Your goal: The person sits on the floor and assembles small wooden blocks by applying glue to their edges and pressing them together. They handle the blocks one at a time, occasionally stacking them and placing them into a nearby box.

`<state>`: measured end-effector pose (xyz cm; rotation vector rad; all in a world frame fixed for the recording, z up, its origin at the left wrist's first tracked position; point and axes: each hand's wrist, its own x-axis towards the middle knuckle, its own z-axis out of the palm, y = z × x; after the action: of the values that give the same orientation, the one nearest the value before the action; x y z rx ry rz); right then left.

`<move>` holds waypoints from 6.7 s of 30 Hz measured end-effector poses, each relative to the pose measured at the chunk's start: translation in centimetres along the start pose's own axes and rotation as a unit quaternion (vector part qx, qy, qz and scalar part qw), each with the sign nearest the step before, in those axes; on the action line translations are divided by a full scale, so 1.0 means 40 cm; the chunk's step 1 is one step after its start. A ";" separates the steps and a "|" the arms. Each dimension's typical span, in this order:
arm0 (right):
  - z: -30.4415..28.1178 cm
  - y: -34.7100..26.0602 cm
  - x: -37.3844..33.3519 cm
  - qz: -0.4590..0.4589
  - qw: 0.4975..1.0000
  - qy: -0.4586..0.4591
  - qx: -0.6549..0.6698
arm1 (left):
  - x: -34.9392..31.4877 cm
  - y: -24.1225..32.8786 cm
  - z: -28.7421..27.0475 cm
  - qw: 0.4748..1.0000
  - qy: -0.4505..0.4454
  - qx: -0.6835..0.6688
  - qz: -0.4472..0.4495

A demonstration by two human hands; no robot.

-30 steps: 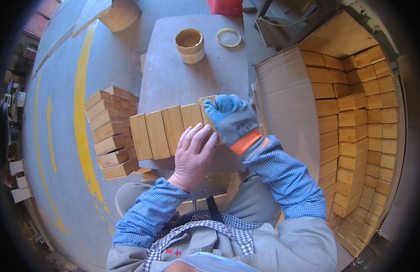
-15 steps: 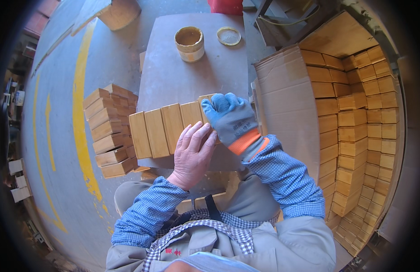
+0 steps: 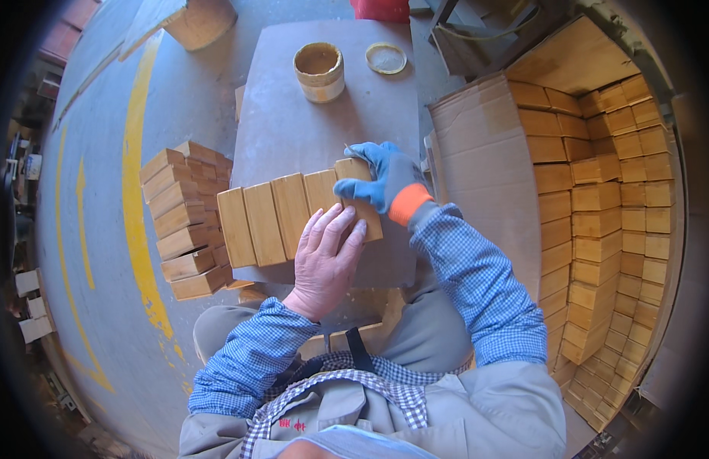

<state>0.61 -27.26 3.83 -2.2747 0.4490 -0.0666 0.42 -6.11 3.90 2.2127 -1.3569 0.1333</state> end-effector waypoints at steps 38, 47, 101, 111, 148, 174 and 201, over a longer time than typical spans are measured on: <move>0.218 0.044 -0.255 0.088 0.959 0.215 0.164 | -0.232 -0.216 -0.129 0.853 0.094 -0.339 -0.385; 0.165 0.029 -0.232 0.044 0.945 0.281 0.160 | -0.213 -0.240 -0.193 0.842 0.075 -0.386 -0.369; 0.199 0.029 -0.207 0.080 0.944 0.279 0.159 | -0.245 -0.257 -0.198 0.840 0.019 -0.399 -0.367; 0.171 0.003 -0.183 0.122 0.972 0.148 0.134 | -0.199 -0.308 -0.153 0.848 0.077 -0.381 -0.361; 0.195 -0.028 -0.175 -0.012 0.957 0.161 0.241 | -0.240 -0.315 -0.144 0.803 0.198 -0.482 -0.288; 0.142 -0.026 -0.230 0.014 0.978 0.088 0.187 | -0.282 -0.299 -0.098 0.842 0.165 -0.406 -0.313; 0.158 0.112 -0.156 0.027 0.866 0.104 0.488 | -0.237 -0.290 -0.221 0.674 0.095 -0.623 -0.385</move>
<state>-5.36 -23.45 -3.13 -1.2504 0.4494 -0.4168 7.34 9.84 3.58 1.2513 -0.0626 -0.6648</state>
